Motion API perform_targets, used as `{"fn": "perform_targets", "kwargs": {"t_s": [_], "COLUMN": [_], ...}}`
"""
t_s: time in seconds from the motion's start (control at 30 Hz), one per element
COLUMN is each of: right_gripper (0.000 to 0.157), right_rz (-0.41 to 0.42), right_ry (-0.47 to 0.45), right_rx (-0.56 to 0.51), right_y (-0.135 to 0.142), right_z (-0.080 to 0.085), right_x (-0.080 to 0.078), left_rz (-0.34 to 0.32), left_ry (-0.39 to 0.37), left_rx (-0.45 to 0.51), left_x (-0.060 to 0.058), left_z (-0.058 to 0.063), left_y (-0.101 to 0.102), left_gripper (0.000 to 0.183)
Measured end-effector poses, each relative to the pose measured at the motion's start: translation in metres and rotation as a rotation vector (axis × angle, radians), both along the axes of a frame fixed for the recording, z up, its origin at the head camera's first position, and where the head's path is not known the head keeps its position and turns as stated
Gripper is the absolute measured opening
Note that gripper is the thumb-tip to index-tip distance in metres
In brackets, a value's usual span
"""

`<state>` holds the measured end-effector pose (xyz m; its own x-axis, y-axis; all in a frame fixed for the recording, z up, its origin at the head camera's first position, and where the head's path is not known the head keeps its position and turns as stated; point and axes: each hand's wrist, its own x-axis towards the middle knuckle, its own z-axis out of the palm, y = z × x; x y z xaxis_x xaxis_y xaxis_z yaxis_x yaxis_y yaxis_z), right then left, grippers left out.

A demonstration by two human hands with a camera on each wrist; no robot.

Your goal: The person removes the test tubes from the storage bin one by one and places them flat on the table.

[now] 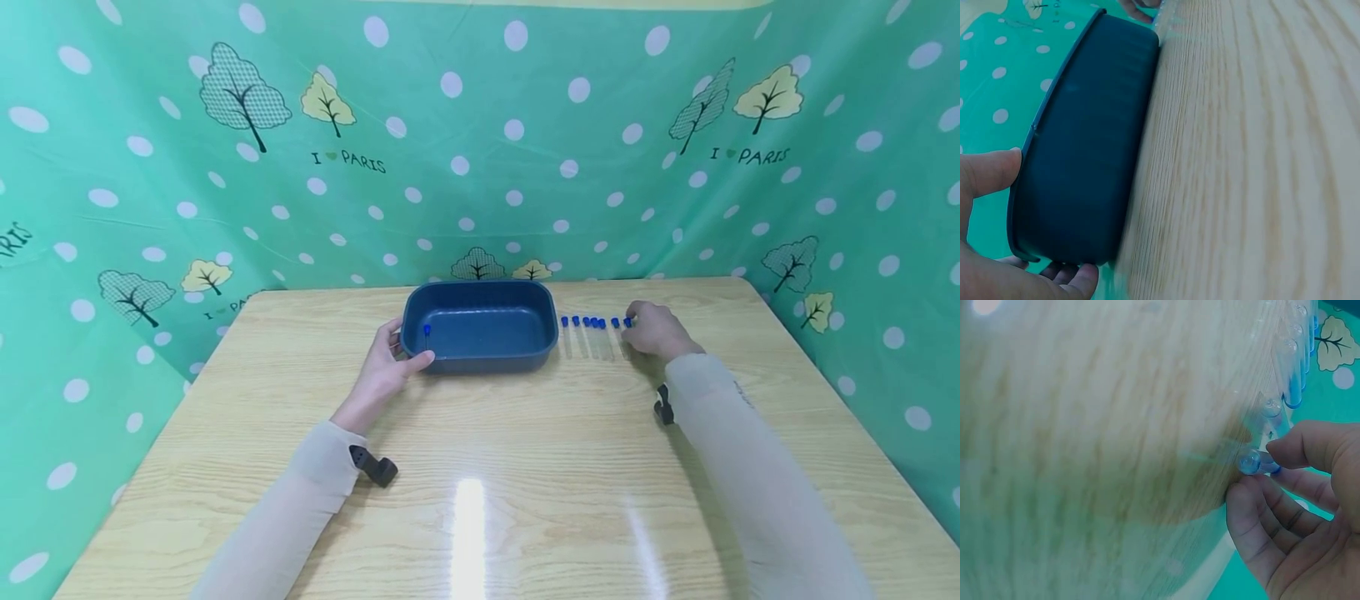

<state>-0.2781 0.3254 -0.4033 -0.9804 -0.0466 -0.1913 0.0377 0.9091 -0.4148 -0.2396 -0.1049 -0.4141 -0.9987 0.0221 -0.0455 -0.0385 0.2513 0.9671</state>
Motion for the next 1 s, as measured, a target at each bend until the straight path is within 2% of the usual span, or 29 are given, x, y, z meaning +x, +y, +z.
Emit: {"fn": "perform_targets", "kwargs": {"t_s": [1.0], "right_gripper": [0.051], "right_rz": [-0.011], "right_ry": [0.035], "right_rx": [-0.014], "right_y": [0.0035], "right_z": [-0.0015], "right_x": [0.0031], "left_rz": [0.004], "left_ry": [-0.008], "left_rx": [-0.005], "left_x": [0.0006], "left_z": [-0.0004], "left_y": [0.0009], "left_gripper": [0.085]}}
